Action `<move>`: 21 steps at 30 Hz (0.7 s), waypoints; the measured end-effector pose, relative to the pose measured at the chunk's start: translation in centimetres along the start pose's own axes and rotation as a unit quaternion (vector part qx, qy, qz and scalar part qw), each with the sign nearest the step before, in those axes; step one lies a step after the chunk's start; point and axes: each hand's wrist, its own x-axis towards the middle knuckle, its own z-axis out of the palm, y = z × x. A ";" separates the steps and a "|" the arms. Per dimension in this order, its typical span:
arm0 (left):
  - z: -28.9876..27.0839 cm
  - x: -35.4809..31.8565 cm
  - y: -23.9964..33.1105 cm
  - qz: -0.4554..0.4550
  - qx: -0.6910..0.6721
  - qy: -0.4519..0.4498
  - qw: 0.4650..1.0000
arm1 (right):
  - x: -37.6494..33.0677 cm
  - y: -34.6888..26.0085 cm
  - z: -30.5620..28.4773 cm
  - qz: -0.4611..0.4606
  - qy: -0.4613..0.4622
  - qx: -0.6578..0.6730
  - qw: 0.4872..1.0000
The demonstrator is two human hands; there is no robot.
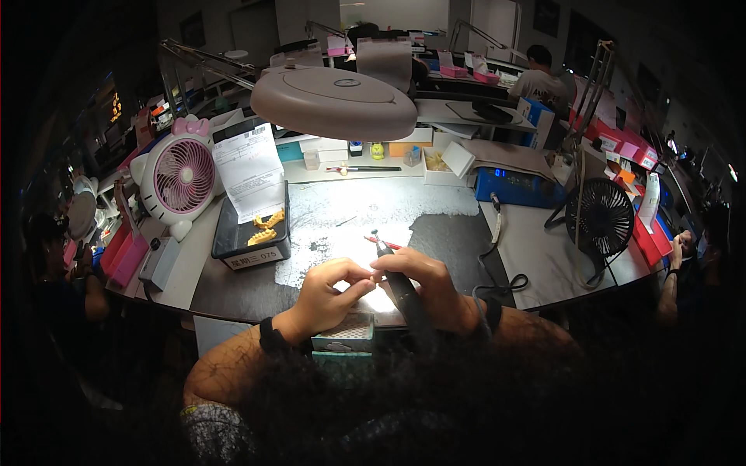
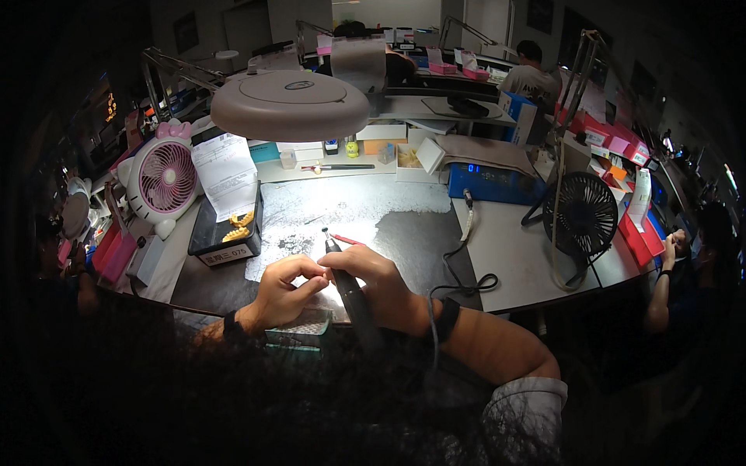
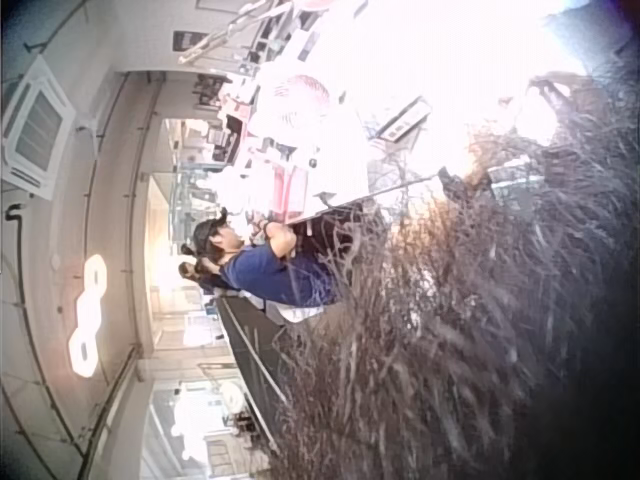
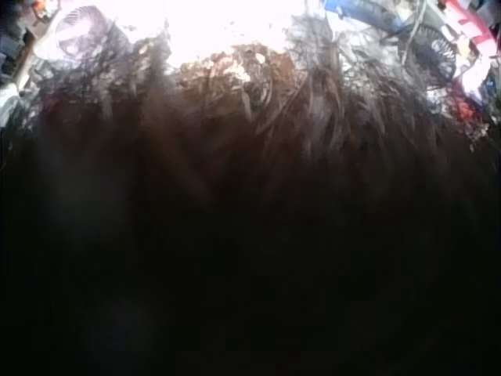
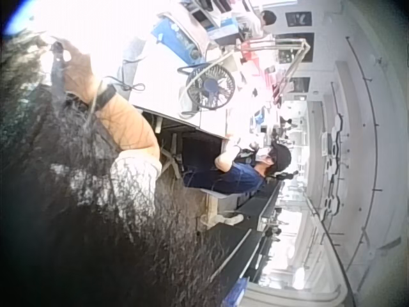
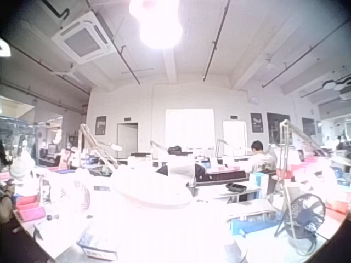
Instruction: Using a handheld rotary tool to polish or grind a small yellow object on a workbench.
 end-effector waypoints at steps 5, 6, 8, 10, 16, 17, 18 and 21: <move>0.0 -0.1 -0.1 0.007 -0.002 0.014 1.000 | -0.6 0.4 0.5 0.042 0.028 0.020 0.999; 0.0 -0.1 0.0 0.007 -0.002 0.015 1.000 | -0.5 0.3 0.6 0.065 0.034 0.010 0.997; -0.1 -0.1 0.1 0.005 0.006 0.019 1.000 | -0.7 0.5 0.6 0.085 0.032 0.028 0.995; -0.1 -0.1 0.1 0.006 0.008 0.015 1.000 | -0.8 0.6 0.6 0.106 0.031 0.046 0.993; -0.2 -0.1 0.0 0.010 0.001 0.010 1.000 | -0.7 0.1 0.5 0.101 0.023 0.050 0.993; -0.1 -0.1 0.0 0.011 -0.002 0.019 1.000 | -0.6 0.1 0.5 0.102 0.021 0.054 0.993; -0.1 -0.1 0.0 0.010 -0.002 0.019 1.000 | -0.7 0.1 0.5 0.103 0.020 0.056 0.993; -0.1 -0.2 0.0 0.007 -0.013 0.024 1.000 | -0.8 0.1 0.7 0.113 0.025 0.064 0.991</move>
